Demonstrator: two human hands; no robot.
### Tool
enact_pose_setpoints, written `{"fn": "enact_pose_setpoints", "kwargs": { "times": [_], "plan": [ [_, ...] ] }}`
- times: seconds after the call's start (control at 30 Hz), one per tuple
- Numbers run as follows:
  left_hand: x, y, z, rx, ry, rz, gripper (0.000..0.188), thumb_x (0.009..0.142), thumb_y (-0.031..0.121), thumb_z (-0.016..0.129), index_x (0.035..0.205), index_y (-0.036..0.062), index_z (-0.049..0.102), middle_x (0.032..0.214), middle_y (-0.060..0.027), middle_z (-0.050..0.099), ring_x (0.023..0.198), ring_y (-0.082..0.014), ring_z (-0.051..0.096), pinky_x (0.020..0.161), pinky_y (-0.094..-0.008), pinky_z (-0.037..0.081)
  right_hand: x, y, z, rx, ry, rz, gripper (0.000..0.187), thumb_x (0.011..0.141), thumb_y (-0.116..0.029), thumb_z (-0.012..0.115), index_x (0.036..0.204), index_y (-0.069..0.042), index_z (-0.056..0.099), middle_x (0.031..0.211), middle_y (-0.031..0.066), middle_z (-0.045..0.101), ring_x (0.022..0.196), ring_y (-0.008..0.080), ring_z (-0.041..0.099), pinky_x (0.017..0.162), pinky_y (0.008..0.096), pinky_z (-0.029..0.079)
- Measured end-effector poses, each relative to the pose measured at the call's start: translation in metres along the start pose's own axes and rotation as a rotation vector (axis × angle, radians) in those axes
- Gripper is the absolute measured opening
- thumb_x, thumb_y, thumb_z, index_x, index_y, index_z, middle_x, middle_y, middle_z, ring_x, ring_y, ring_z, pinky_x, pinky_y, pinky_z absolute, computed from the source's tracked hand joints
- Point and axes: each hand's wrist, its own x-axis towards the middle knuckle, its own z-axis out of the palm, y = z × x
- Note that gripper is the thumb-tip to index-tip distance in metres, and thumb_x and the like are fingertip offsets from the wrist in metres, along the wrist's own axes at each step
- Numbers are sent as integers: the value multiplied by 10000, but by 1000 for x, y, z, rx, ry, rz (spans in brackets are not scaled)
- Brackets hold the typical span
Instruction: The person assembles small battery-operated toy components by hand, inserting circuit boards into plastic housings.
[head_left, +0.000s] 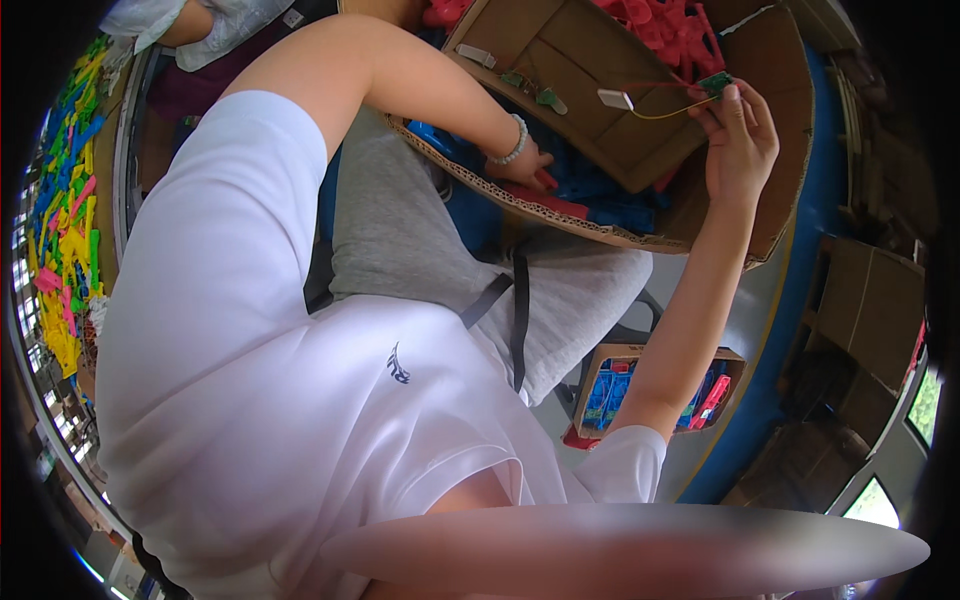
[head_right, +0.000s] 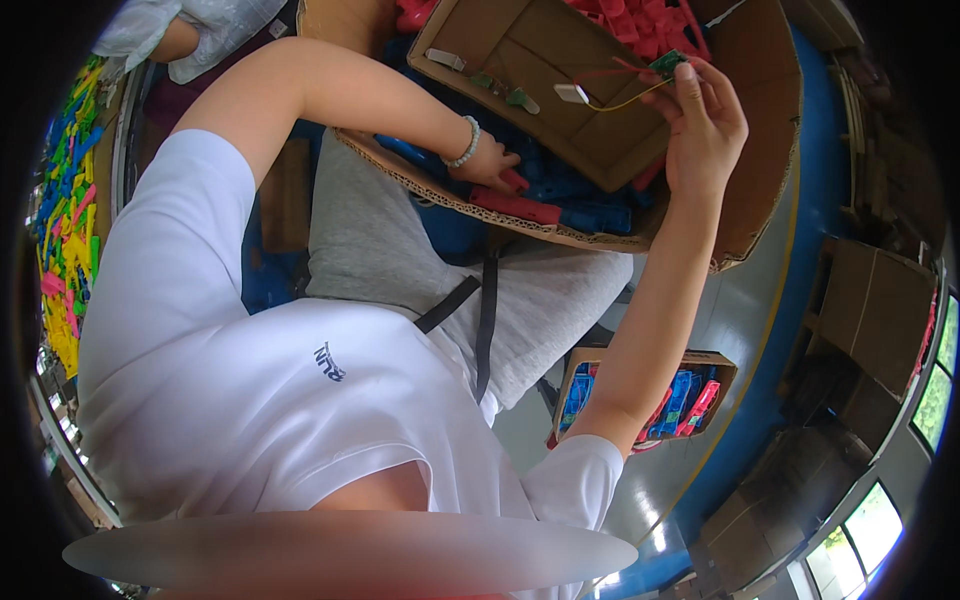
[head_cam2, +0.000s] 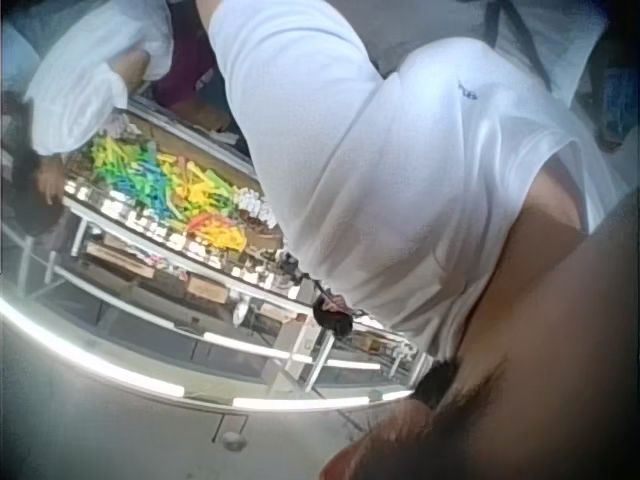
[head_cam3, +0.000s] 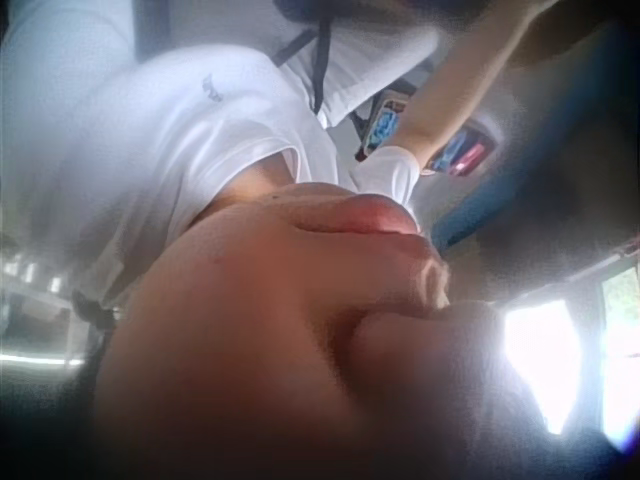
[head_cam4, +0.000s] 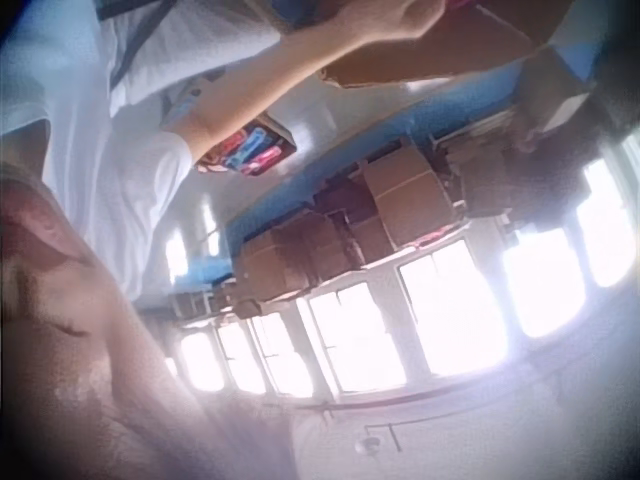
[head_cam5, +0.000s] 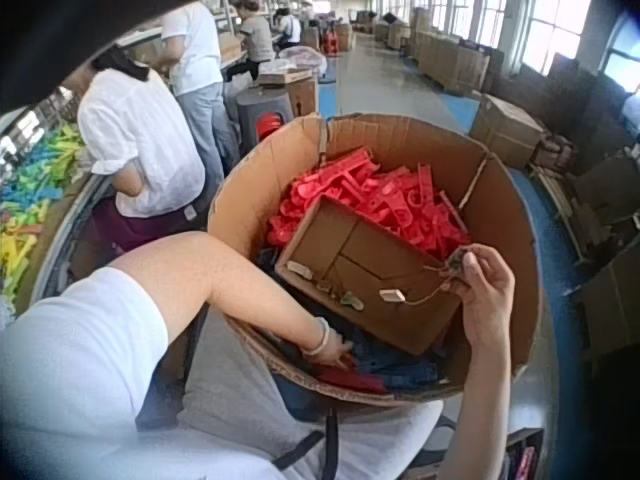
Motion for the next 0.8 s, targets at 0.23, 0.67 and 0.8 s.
{"fn": "enact_pose_setpoints", "kwargs": {
  "times": [0.23,0.67,0.8],
  "plan": [
    [-63,14,-56,297,-21,-161,328,812,187,615,1133,151,672,1221,-248,501,1074,-394,572,800,-457,546,-3,-3,5,76,-27,25,237,923,-3,609,1144,81,610,955,104,668,808,180,641,731,303,541],
    [-199,-13,-98,-1466,1439,519,484,949,135,458,1424,86,381,1167,-124,568,930,-191,647,693,-299,542,35,-45,46,142,-180,-120,169,915,41,590,1078,61,632,981,115,668,887,183,647,778,297,536],
    [-207,-24,-117,-1168,1648,314,519,945,136,470,1450,88,357,1170,-119,586,919,-174,650,670,-291,544,56,-62,67,-212,37,-247,155,915,13,607,1063,46,643,986,97,667,900,157,636,780,270,520]
  ]
}}
